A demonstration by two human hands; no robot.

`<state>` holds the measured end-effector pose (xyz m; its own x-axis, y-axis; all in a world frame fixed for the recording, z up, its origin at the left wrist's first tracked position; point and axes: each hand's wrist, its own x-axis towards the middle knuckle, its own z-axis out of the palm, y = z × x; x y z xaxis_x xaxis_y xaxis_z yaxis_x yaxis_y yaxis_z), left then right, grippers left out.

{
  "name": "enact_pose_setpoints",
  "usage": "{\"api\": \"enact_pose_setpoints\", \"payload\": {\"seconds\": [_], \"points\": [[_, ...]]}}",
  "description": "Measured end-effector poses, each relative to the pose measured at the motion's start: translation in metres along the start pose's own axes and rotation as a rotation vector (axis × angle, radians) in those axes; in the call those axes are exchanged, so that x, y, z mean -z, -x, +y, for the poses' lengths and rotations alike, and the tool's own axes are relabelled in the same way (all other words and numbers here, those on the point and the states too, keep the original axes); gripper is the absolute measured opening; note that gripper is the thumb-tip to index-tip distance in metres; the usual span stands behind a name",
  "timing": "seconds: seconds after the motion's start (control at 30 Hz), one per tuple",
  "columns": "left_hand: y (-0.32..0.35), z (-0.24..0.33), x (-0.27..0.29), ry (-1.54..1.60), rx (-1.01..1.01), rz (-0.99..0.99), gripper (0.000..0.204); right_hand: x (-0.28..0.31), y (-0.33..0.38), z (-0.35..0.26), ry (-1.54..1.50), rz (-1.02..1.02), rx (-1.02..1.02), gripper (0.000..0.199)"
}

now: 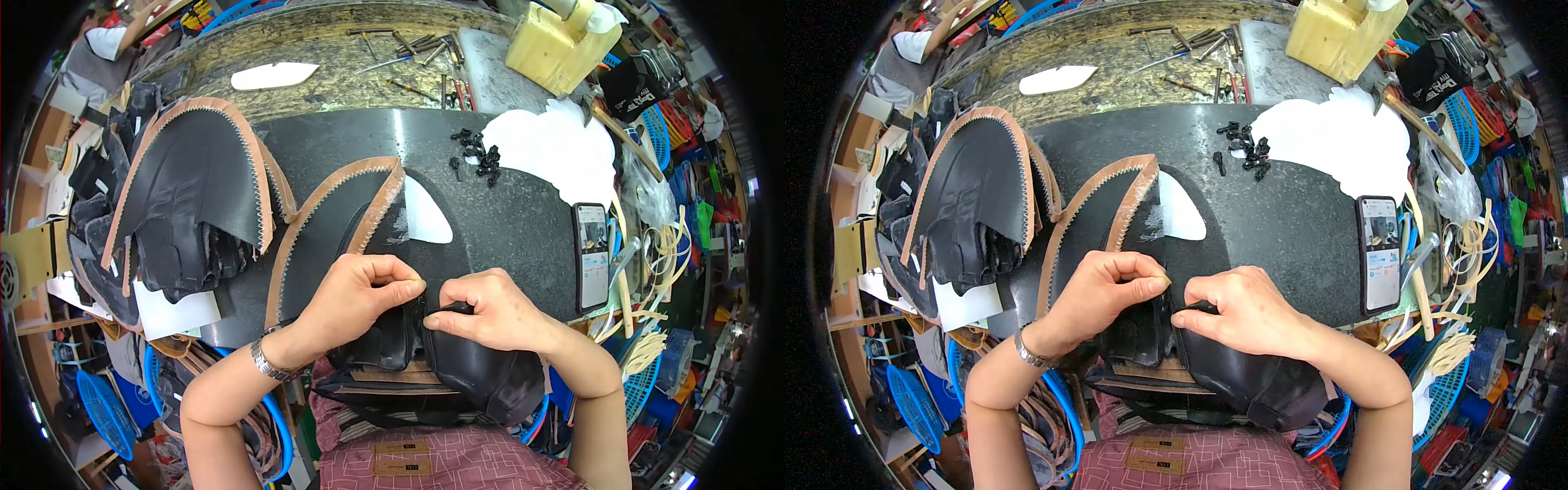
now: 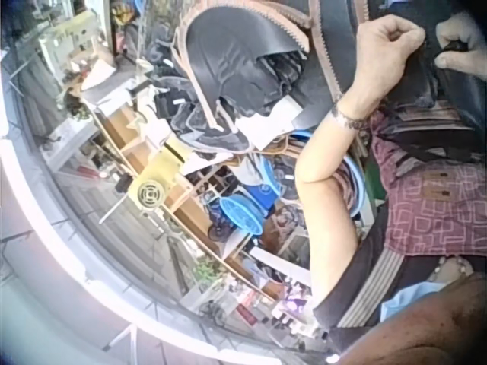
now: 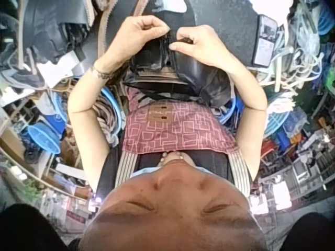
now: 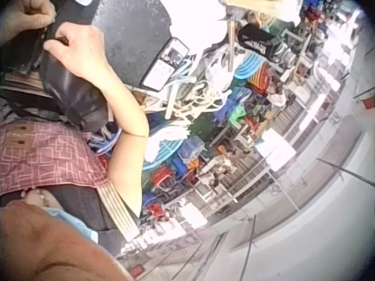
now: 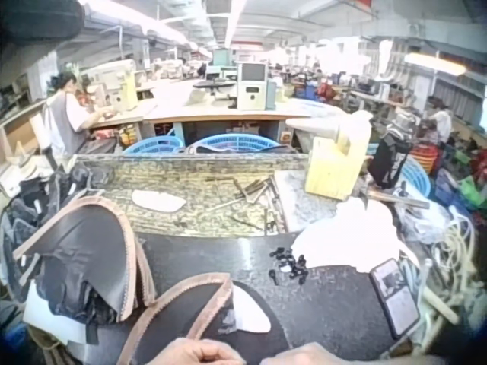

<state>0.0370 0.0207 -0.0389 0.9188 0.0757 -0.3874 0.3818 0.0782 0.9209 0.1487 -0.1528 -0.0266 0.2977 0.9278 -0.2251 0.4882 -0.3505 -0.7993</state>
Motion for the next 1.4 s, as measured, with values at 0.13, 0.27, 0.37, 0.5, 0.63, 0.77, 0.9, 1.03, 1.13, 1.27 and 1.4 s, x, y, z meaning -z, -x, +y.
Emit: {"api": "enact_pose_setpoints", "payload": {"seconds": [0.13, 0.27, 0.37, 0.5, 0.63, 0.77, 0.9, 1.03, 1.13, 1.27, 1.4], "points": [[0.0, 0.002, -0.001, -0.033, -0.005, 0.023, 0.011, 0.0, 0.0, -0.003, 0.043, 0.029, 0.019, 0.023], [-0.001, -0.001, -0.001, -0.165, -0.093, 0.048, 0.013, -0.003, 0.001, -0.002, 0.127, 0.063, 0.047, 0.021], [-0.003, -0.005, -0.002, -0.229, -0.154, 0.054, 0.015, -0.007, 0.001, 0.002, 0.149, 0.101, 0.122, 0.02], [-0.007, -0.008, 0.0, -0.282, -0.193, 0.035, 0.016, -0.008, 0.001, 0.002, 0.188, 0.148, 0.209, 0.018], [-0.007, 0.003, 0.001, -0.254, -0.04, 0.001, 0.013, -0.019, -0.006, 0.005, 0.469, 0.481, 0.538, 0.014], [-0.009, 0.003, 0.003, -0.254, 0.004, -0.012, 0.011, -0.029, -0.006, 0.012, 0.813, 0.562, 0.828, 0.019], [-0.005, -0.001, -0.005, -0.268, -0.035, 0.077, 0.012, -0.031, -0.004, 0.011, 0.824, 0.513, 0.929, 0.021], [-0.006, -0.003, -0.004, -0.275, -0.046, 0.075, 0.012, -0.035, -0.003, 0.014, 0.818, 0.517, 0.935, 0.02], [-0.007, -0.004, -0.002, -0.275, -0.082, 0.051, 0.013, -0.033, -0.001, 0.011, 0.845, 0.507, 0.899, 0.02], [-0.008, 0.001, 0.0, -0.299, -0.036, 0.015, 0.014, -0.035, 0.0, 0.012, 0.868, 0.536, 0.856, 0.021], [-0.01, -0.004, -0.002, -0.417, -0.212, 0.041, 0.013, -0.033, -0.003, 0.011, 0.804, 0.476, 0.819, 0.019]]}}
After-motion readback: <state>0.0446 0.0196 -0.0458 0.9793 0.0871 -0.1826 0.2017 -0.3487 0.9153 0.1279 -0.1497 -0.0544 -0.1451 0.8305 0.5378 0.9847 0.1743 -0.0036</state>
